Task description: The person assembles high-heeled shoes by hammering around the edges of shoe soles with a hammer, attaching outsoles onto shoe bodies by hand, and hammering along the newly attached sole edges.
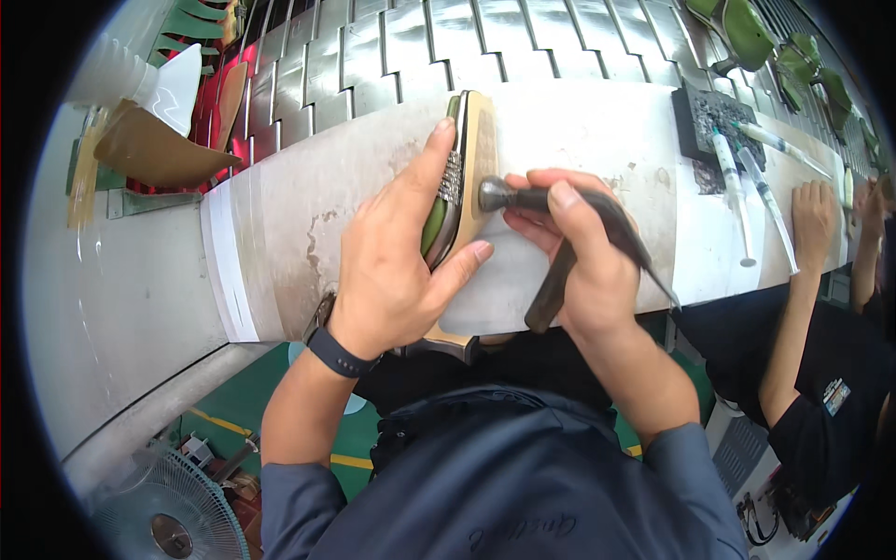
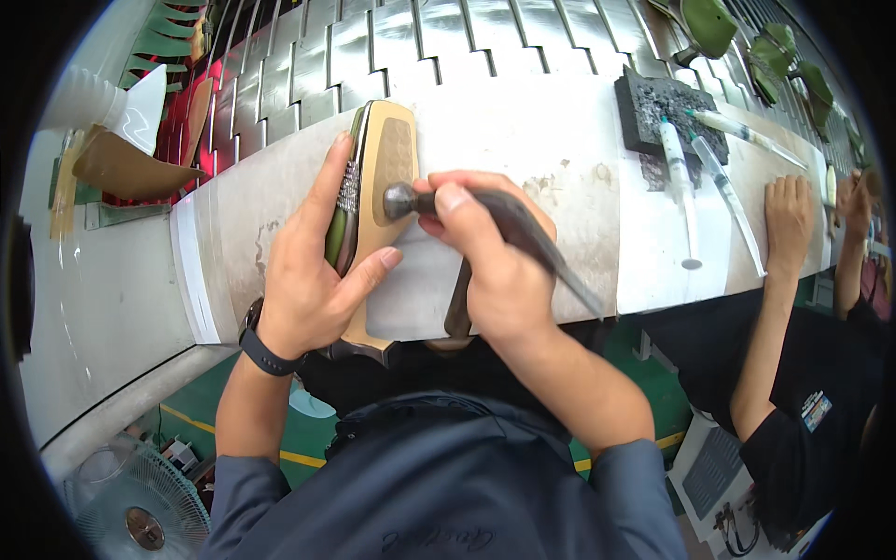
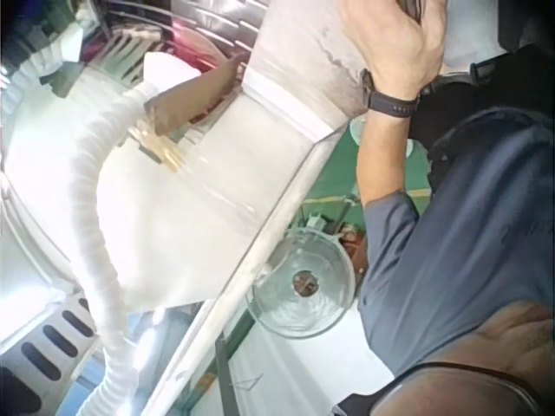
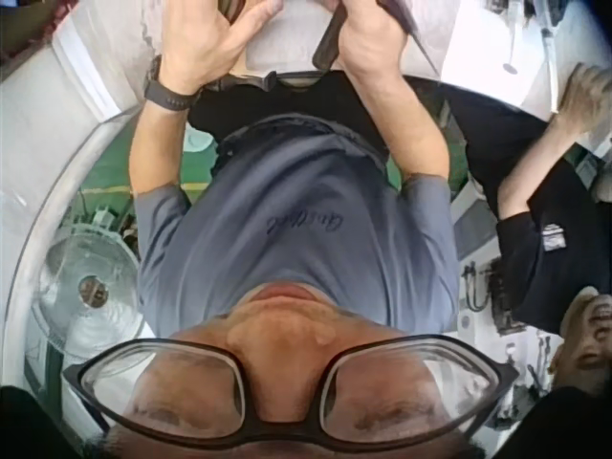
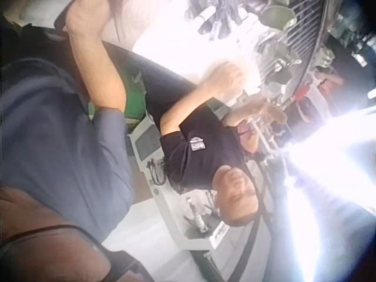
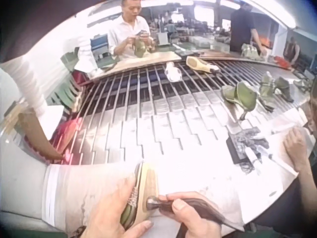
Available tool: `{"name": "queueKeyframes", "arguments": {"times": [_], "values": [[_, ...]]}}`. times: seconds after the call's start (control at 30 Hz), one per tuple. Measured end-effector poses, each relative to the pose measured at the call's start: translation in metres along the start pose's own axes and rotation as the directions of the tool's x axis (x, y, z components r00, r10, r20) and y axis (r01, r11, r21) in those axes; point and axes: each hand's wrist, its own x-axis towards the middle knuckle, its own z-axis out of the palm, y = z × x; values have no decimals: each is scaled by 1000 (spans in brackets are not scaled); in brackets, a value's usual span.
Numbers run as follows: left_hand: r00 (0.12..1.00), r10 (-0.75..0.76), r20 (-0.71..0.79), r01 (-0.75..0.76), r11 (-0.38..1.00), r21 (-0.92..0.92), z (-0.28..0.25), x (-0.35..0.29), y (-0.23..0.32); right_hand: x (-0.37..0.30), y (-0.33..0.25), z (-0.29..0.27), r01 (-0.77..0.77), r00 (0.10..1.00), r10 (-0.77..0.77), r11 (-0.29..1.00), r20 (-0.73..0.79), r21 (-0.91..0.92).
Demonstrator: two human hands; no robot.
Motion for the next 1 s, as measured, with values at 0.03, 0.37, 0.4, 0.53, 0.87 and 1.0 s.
{"name": "queueKeyframes", "arguments": {"times": [0.03,0.37,0.4,0.53,0.87,1.0], "values": [[1000,-5,5,5,1000,-6,0,0,0,-4,2,2,28,1000,-28,1000,1,11],[1000,20,4,-20,1000,-10,1,7,0,3,-18,1,126,979,-111,988,170,-84],[1000,13,-1,-13,1000,-10,0,6,-1,9,-28,-1,159,961,-101,963,257,-219],[999,-33,27,33,999,9,-2,1,-2,19,-53,3,237,920,-52,863,389,-446],[997,-70,39,68,997,33,-6,2,-3,44,-89,38,102,941,157,714,300,-693],[997,-45,57,42,997,61,-6,-1,-4,82,-72,38,244,952,-67,756,298,-607]]}}
